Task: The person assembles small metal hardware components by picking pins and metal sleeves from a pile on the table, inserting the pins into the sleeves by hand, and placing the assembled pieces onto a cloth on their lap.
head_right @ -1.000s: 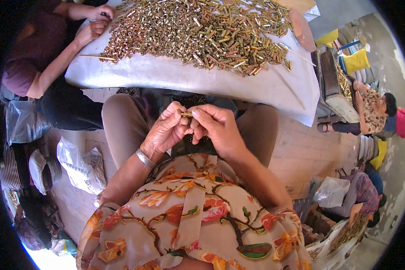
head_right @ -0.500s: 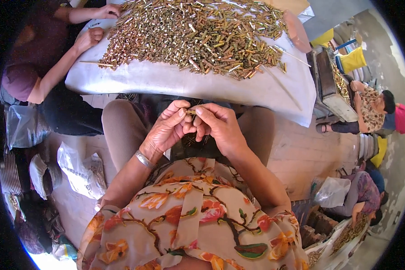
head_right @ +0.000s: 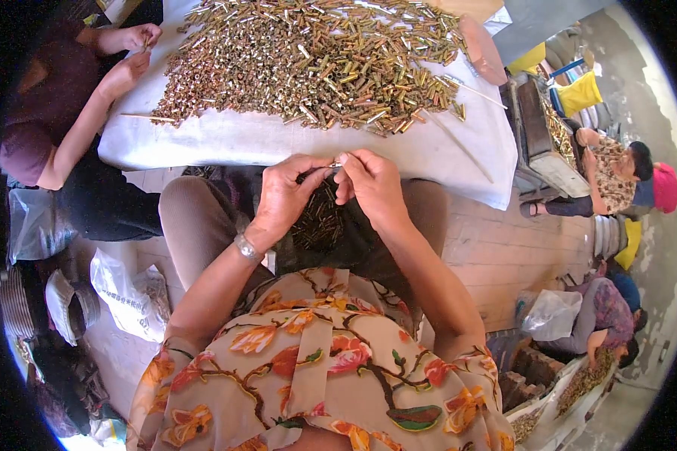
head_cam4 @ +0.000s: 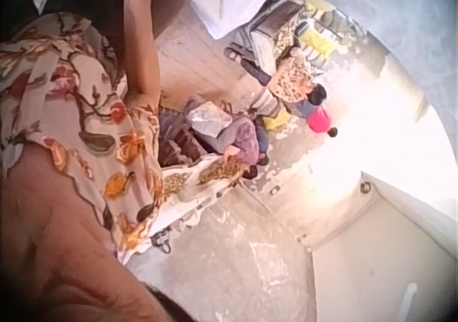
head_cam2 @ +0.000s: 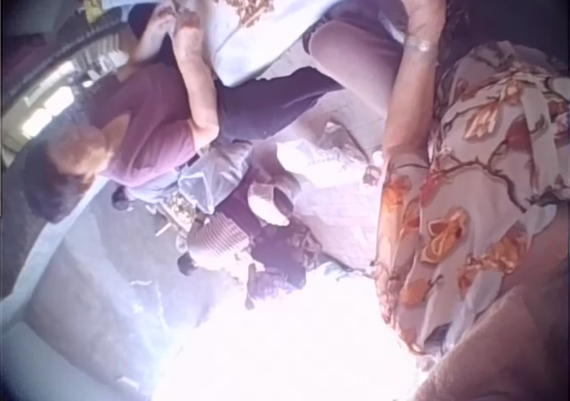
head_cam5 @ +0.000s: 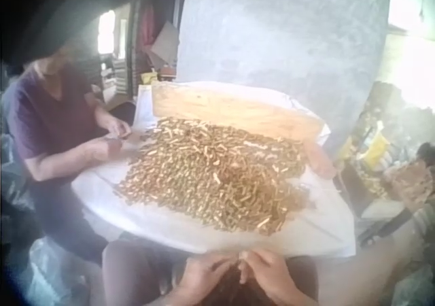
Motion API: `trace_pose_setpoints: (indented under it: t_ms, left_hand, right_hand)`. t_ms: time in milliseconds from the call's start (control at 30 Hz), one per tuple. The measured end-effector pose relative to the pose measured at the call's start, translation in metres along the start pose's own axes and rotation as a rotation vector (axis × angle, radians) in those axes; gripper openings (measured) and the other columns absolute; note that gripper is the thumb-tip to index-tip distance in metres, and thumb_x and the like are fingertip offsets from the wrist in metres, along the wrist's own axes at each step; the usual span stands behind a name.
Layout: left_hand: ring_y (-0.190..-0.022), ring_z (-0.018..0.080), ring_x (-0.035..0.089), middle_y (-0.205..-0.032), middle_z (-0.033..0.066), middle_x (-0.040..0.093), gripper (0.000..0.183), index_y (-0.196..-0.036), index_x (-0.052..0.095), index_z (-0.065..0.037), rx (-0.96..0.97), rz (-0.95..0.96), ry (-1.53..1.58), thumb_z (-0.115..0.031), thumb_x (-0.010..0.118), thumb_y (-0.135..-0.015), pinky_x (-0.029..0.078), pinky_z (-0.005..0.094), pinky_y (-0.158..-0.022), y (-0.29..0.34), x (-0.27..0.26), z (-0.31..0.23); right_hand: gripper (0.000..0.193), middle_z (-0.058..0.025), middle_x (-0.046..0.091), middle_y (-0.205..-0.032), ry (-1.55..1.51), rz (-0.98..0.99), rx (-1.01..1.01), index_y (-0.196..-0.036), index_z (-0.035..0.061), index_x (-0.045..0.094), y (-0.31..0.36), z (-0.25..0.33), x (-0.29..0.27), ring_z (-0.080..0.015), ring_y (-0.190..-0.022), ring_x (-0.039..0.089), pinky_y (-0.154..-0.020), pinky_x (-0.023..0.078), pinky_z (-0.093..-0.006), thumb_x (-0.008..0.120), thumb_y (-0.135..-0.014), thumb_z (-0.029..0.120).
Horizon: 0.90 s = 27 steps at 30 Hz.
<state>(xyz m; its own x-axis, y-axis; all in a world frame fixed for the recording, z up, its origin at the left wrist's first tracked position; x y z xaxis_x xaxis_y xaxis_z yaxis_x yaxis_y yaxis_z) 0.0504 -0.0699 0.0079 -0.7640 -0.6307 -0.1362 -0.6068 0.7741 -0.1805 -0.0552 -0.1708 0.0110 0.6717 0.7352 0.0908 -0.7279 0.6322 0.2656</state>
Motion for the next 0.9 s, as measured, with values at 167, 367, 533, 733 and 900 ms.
trace_pose_setpoints:
  t_ms: [167, 367, 533, 733, 900]
  left_hand:
    - [-0.088, 0.0245, 0.057, -0.088, 0.0036, 0.063, 0.012, -0.081, 0.071, -0.009, 0.378, -0.196, -0.503, -0.010, 0.072, -0.069, 0.041, 0.0372, -0.079, -0.018, 0.000, -0.010]
    - [-0.092, 0.0237, 0.056, -0.094, 0.0023, 0.063, 0.012, -0.080, 0.071, -0.009, 0.351, -0.221, -0.507, -0.008, 0.072, -0.068, 0.041, 0.0361, -0.082, -0.020, -0.003, -0.007]
    - [-0.093, 0.0246, 0.056, -0.096, 0.0036, 0.064, 0.014, -0.081, 0.070, -0.007, 0.335, -0.276, -0.467, -0.006, 0.072, -0.067, 0.041, 0.0365, -0.084, -0.016, -0.009, -0.005]
    - [-0.097, 0.0263, 0.055, -0.099, 0.0049, 0.063, 0.016, -0.083, 0.069, -0.006, 0.323, -0.255, -0.446, -0.004, 0.071, -0.067, 0.041, 0.0374, -0.085, -0.015, -0.011, -0.005]
    - [-0.100, 0.0275, 0.054, -0.103, 0.0065, 0.062, 0.017, -0.084, 0.068, -0.006, 0.324, -0.256, -0.443, -0.004, 0.071, -0.067, 0.041, 0.0380, -0.087, -0.012, -0.012, -0.008]
  right_hand:
    - [0.023, -0.0042, 0.054, -0.061, 0.341, -0.068, -0.092, -0.086, -0.0030, 0.057, -0.031, 0.003, 0.003, -0.0101, -0.050, 0.055, -0.046, 0.048, -0.0247, 0.054, -0.095, 0.017]
    - [0.016, -0.0145, 0.060, -0.064, 1.040, -0.101, -0.561, -0.080, 0.0017, 0.055, -0.041, 0.019, 0.021, -0.0272, -0.055, 0.063, -0.047, 0.049, -0.0359, 0.059, -0.089, 0.014]
    - [0.015, -0.0204, 0.059, -0.066, 1.296, -0.131, -0.754, -0.082, 0.0022, 0.051, -0.032, 0.029, 0.045, -0.0387, -0.063, 0.060, -0.053, 0.047, -0.0464, 0.058, -0.089, 0.013]
    - [0.014, -0.0200, 0.058, -0.067, 1.388, -0.066, -0.833, -0.084, 0.0025, 0.051, -0.030, 0.025, 0.046, -0.0372, -0.065, 0.061, -0.055, 0.048, -0.0455, 0.057, -0.089, 0.014]
    - [0.013, -0.0196, 0.059, -0.072, 1.375, -0.068, -0.769, -0.083, 0.0020, 0.051, -0.032, 0.021, 0.040, -0.0367, -0.065, 0.061, -0.053, 0.048, -0.0435, 0.057, -0.088, 0.012]
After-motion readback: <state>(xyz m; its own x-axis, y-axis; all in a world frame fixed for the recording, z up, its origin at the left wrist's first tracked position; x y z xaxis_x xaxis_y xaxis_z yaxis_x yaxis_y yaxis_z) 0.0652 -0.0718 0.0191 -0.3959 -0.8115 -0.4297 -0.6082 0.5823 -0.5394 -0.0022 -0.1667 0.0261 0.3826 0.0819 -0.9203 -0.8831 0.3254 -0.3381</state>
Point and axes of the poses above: each hand's wrist, its own y-axis away from the middle knuckle, its own x-axis out of the palm, z = x × y, the point moved 7 cm from there along -y, towards the middle knuckle
